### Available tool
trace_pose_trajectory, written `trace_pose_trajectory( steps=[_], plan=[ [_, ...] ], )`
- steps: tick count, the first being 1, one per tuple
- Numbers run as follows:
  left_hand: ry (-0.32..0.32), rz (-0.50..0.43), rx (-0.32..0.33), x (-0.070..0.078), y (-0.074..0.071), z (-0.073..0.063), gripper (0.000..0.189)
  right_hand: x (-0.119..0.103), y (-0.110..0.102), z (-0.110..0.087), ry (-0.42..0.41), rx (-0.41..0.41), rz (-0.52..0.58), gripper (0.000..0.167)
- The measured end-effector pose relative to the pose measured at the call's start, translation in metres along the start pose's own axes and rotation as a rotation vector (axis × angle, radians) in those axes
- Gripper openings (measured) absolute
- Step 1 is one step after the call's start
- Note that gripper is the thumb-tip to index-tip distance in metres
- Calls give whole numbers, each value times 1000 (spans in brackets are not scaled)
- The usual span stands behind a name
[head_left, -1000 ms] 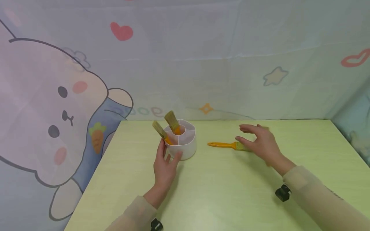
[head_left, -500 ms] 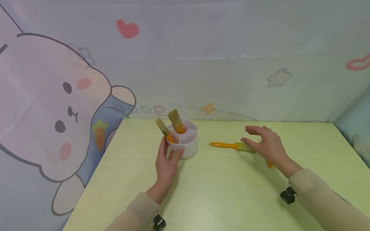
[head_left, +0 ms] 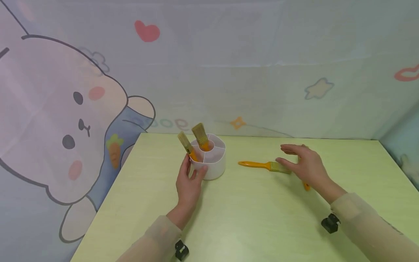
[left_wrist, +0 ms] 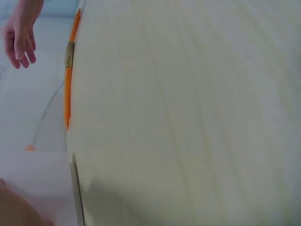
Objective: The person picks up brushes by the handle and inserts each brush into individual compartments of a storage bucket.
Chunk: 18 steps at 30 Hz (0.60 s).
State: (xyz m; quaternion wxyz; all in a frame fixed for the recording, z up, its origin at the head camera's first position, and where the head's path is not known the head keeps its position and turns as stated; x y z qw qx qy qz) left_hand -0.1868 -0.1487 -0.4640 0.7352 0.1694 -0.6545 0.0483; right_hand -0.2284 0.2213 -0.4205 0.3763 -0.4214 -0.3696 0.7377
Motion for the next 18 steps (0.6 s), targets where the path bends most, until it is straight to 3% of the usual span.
trace_pose_trajectory(
  steps=[3,11,18],
  plan=[
    [4,-4,1,0,0,1,80,2,-1,-2,7,-30,-6,51],
    [9,-9,-1,-1,1,2,80,4,-3,-12,57,-220,-23,64],
    [-4,3,-3,-2,0,2,81,2,-1,-16,32,-265,-49,63]
  ],
)
Point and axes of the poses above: each hand's wrist, its own z-axis towards the middle knuckle, its own y-axis out of the palm, x = y × z, the point moved 2 cm from there along z, towards the middle knuckle, and after that the axes turned 12 degrees about -z, right-handed, at the moved point
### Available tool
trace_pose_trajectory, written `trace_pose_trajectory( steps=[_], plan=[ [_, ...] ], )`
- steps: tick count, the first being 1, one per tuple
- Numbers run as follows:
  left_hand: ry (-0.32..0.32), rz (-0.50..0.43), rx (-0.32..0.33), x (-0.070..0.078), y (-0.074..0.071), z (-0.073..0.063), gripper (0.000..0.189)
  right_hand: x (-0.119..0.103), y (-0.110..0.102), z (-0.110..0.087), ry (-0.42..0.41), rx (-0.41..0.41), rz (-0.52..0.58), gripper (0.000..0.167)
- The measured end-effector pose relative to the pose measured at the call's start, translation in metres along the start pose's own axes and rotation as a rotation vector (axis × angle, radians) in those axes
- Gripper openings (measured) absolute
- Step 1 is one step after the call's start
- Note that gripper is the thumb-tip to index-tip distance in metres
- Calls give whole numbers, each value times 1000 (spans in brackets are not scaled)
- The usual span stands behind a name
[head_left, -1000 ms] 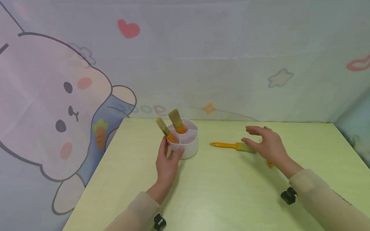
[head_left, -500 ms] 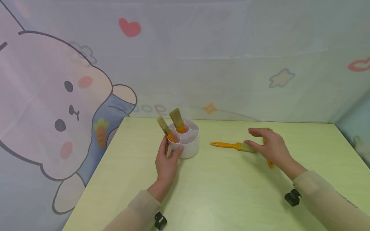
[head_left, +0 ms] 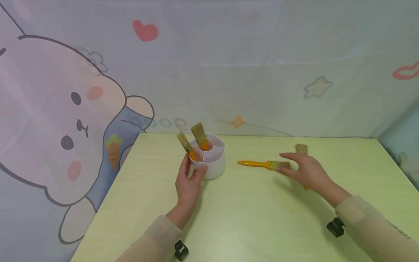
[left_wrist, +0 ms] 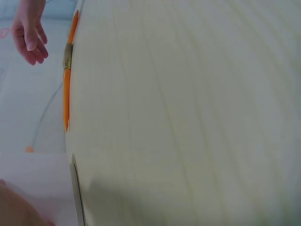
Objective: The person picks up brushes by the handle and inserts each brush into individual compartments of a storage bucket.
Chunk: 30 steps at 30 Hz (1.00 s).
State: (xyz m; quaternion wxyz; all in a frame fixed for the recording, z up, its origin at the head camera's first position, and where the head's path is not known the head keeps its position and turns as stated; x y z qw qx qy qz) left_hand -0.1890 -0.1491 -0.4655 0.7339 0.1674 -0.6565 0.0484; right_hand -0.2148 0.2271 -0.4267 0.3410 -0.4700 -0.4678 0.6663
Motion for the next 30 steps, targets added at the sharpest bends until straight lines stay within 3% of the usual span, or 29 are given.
trace_pose_trajectory(
  steps=[8,18,30],
  plan=[
    [-7,5,-5,3,-1,-1,82,-9,13,-6,-35,-50,-9,65],
    [-15,19,-3,5,1,-2,81,-18,31,-8,-114,-11,-94,55],
    [-19,18,-2,3,0,-1,81,-18,37,2,-114,-17,-145,52]
  ],
)
Point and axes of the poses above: each hand's wrist, its own z-axis towards the middle knuckle, its own y-axis out of the palm, x = y × z, the point moved 2 cm from there along z, towards the middle knuckle, and after that the axes turned 12 degrees about -z, right-handed, at the moved point
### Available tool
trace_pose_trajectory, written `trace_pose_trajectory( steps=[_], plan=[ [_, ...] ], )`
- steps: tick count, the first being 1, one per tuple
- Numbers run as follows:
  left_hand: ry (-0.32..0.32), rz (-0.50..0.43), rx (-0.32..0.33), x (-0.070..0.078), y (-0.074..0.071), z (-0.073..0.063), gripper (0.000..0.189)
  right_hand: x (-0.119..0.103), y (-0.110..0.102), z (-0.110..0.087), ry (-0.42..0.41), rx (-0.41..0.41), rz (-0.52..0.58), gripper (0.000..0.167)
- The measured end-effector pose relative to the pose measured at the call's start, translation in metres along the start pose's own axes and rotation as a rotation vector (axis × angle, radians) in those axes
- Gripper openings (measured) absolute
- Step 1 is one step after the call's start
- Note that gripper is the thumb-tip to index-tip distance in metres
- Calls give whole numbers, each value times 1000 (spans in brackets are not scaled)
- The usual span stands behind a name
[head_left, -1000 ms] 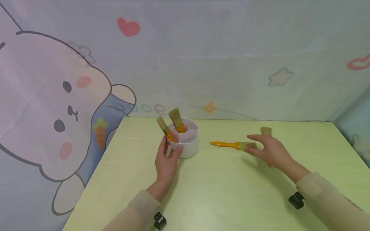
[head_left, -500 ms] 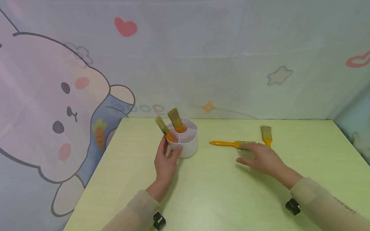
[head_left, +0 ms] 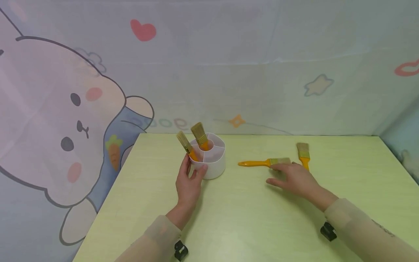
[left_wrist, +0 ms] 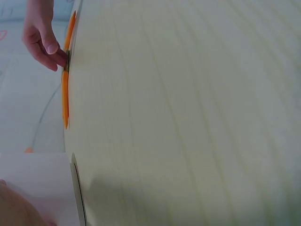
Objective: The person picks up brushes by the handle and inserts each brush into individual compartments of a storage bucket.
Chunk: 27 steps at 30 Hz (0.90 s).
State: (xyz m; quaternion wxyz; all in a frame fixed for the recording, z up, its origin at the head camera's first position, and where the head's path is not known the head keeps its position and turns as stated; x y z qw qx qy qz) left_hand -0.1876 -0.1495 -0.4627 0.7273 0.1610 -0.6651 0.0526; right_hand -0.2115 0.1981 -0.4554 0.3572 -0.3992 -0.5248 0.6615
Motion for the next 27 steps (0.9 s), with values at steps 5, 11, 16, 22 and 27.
trace_pose_trajectory(
  steps=[5,11,16,22,27],
  plan=[
    [1,7,-2,0,0,1,81,3,1,6,6,-14,-5,51],
    [-7,15,-2,-1,-1,1,83,6,2,13,12,-18,-10,51],
    [-8,13,-3,-1,-1,1,82,5,0,17,19,-20,4,50],
    [-5,10,-6,-1,-1,2,81,-1,-2,23,16,-3,-40,57],
    [5,14,-8,-2,-1,3,81,-11,3,30,-38,3,-69,63]
  ],
)
Point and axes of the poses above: each hand's wrist, its own z-axis towards the middle knuckle, its own y-axis out of the palm, x = y × z, the point moved 2 cm from there along z, towards the middle knuckle, and after that the axes turned 12 degrees about -z, right-handed, at the moved point
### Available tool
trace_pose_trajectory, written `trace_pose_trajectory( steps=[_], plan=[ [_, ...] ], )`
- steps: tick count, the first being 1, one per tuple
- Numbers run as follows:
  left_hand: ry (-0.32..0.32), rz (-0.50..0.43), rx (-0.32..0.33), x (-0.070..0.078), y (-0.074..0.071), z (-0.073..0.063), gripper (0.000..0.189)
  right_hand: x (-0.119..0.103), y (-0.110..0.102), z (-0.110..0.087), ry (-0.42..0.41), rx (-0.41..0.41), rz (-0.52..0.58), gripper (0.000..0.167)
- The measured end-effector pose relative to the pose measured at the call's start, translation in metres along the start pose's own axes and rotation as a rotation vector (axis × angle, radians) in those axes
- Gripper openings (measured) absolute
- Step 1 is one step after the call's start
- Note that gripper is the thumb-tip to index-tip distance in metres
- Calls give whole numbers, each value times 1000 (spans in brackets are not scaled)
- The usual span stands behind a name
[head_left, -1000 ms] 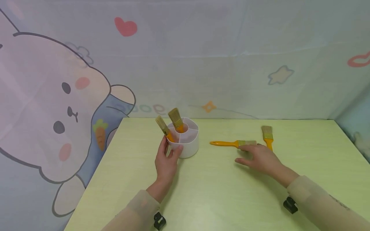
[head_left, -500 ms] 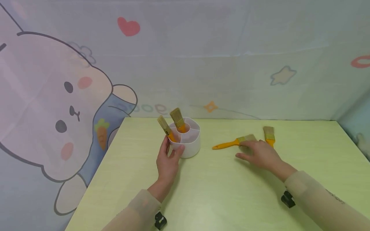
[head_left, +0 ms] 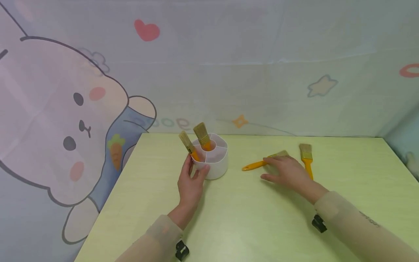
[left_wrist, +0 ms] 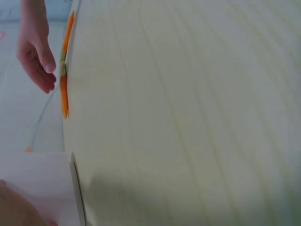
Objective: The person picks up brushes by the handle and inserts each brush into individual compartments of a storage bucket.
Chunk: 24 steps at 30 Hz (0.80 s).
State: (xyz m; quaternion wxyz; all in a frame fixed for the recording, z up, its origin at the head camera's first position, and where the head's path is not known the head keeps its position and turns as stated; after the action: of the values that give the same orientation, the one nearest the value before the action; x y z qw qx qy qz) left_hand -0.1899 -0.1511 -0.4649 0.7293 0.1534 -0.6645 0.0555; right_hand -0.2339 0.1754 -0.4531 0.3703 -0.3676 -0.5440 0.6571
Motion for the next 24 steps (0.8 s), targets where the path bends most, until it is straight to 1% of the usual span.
trace_pose_trajectory(
  steps=[4,8,12,19,24],
  plan=[
    [1,-2,0,1,-1,-1,82,-11,6,6,-47,-13,5,65],
    [2,-6,0,2,0,-1,82,-21,10,10,-75,-37,-36,64],
    [6,-1,1,3,0,-1,81,-27,10,8,-107,-42,-81,62],
    [-7,1,0,3,0,-1,82,-27,13,1,-168,-40,-133,63],
    [-3,5,0,3,0,-1,82,-21,12,-6,-261,-41,-121,63]
  ],
)
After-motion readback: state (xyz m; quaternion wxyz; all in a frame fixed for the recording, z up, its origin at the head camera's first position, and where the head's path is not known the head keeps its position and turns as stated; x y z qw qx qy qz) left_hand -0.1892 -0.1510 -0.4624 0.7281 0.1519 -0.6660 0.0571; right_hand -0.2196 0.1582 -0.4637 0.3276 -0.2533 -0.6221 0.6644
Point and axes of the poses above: each hand's wrist, its own z-axis towards the middle knuckle, its own y-axis out of the palm, x = y × z, the point moved 2 cm from there along z, towards the middle knuckle, and after that the axes turned 12 degrees about -z, right-handed, at the moved point
